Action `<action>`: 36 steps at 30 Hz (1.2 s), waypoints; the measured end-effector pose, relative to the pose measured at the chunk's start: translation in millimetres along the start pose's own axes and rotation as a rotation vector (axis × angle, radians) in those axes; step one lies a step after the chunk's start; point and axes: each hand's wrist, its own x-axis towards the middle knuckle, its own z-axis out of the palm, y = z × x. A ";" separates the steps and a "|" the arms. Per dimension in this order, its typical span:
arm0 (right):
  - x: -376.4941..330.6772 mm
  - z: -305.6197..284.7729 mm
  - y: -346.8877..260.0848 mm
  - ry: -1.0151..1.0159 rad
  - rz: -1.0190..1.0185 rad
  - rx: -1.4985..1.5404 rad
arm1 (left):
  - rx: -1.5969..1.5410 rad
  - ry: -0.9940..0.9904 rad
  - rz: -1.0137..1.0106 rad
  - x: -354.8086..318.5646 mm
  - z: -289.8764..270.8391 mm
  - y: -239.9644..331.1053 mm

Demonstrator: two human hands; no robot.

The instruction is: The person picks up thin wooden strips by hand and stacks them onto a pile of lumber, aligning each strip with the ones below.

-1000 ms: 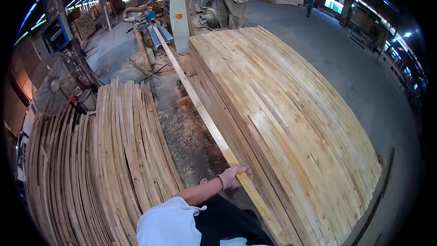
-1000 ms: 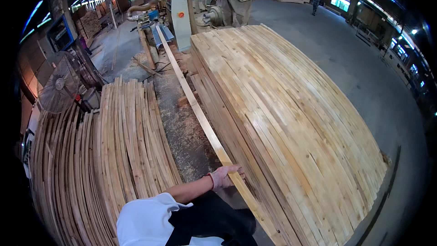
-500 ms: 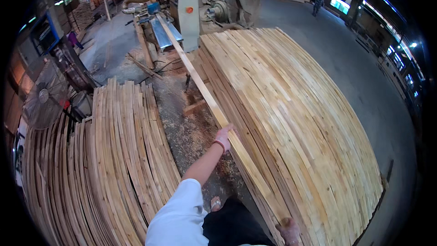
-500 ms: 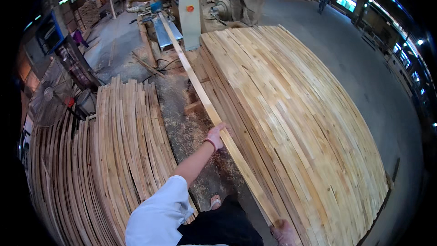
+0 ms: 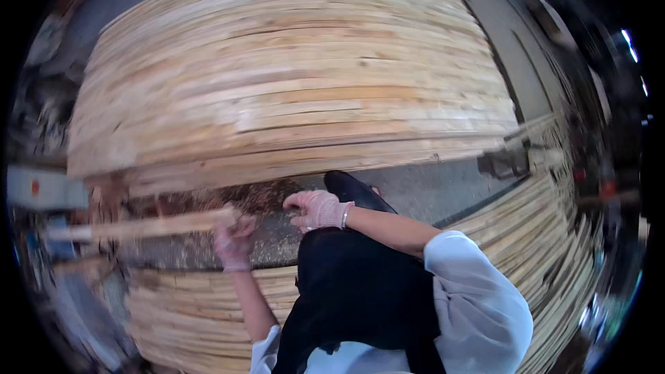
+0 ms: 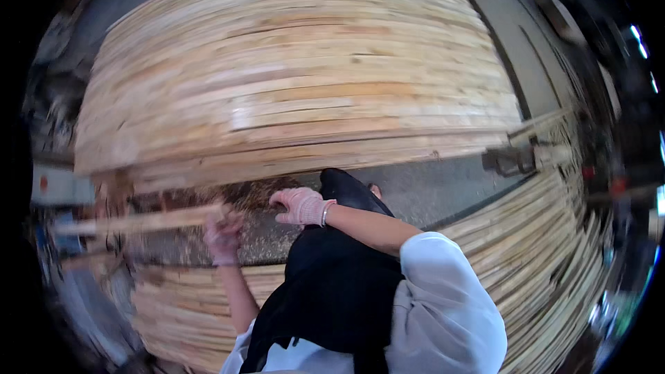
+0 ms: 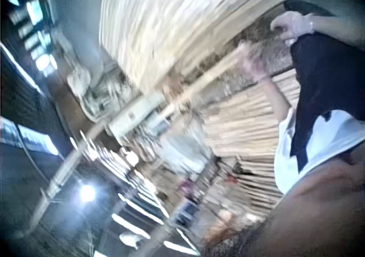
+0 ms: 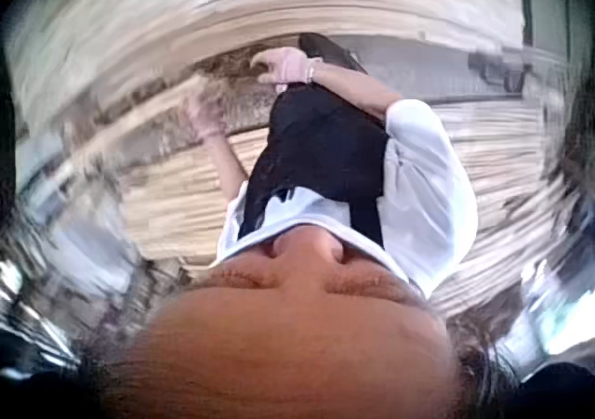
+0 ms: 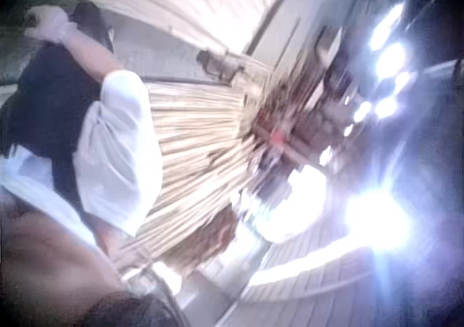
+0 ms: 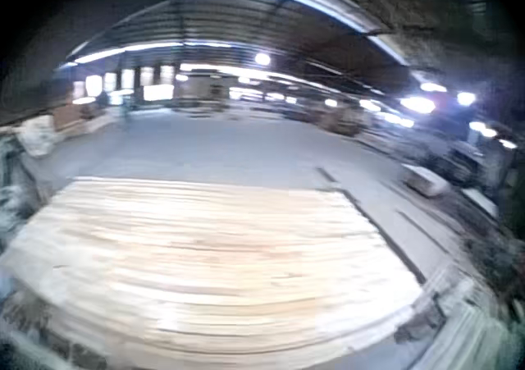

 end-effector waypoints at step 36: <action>-151.6 -25.6 642.6 1.855 0.492 2.425 | 0.619 0.512 -0.683 182.9 212.3 -406.6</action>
